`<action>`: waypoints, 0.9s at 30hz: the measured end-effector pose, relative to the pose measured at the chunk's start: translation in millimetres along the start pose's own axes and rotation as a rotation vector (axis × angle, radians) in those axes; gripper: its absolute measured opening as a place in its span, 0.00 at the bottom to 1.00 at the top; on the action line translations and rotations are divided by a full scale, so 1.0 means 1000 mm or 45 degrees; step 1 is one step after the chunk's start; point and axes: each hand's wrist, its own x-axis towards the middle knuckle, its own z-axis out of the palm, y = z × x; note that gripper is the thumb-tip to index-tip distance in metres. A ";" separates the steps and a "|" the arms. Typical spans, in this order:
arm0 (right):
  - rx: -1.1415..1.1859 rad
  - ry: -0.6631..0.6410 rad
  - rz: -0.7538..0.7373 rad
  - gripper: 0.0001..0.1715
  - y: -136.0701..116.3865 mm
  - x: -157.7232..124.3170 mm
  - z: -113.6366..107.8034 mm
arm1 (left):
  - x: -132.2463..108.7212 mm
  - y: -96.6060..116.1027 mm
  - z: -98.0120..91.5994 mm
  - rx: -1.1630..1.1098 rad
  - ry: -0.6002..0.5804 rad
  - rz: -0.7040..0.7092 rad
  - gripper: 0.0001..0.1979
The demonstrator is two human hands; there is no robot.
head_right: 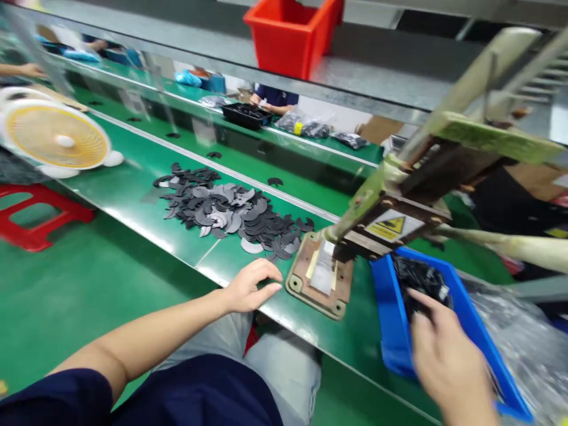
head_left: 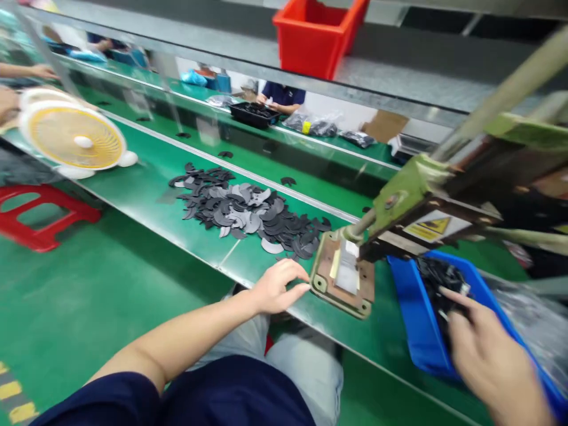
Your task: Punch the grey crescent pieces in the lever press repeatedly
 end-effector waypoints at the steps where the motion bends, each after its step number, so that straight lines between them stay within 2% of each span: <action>1: 0.036 -0.044 -0.067 0.25 -0.036 -0.011 0.005 | -0.001 0.007 0.002 -0.040 0.005 -0.008 0.09; 3: 0.211 -0.229 -0.237 0.29 -0.095 -0.028 0.026 | -0.004 0.020 0.004 -0.110 -0.031 -0.029 0.15; 4: 0.253 -0.315 -0.284 0.30 -0.117 -0.035 0.039 | -0.004 0.026 0.006 -0.137 -0.071 -0.034 0.18; 6: 0.358 -0.498 -0.384 0.35 -0.145 -0.045 0.063 | -0.006 0.033 0.008 -0.176 -0.161 -0.020 0.23; 8: 0.452 -0.602 -0.467 0.40 -0.157 -0.053 0.080 | -0.009 0.036 0.009 -0.200 -0.219 -0.002 0.25; 13: 0.570 -0.654 -0.495 0.43 -0.161 -0.064 0.090 | -0.024 0.030 0.010 -0.207 -0.214 -0.034 0.16; 16: 0.607 -0.596 -0.455 0.42 -0.160 -0.068 0.091 | -0.030 0.027 0.009 -0.208 -0.212 -0.064 0.14; 23: 0.596 -0.221 -0.411 0.12 -0.152 -0.083 0.104 | -0.031 0.027 0.007 -0.170 -0.196 -0.111 0.11; 27: 0.623 -0.166 -0.433 0.08 -0.150 -0.086 0.108 | -0.033 0.028 0.007 -0.174 -0.214 -0.125 0.11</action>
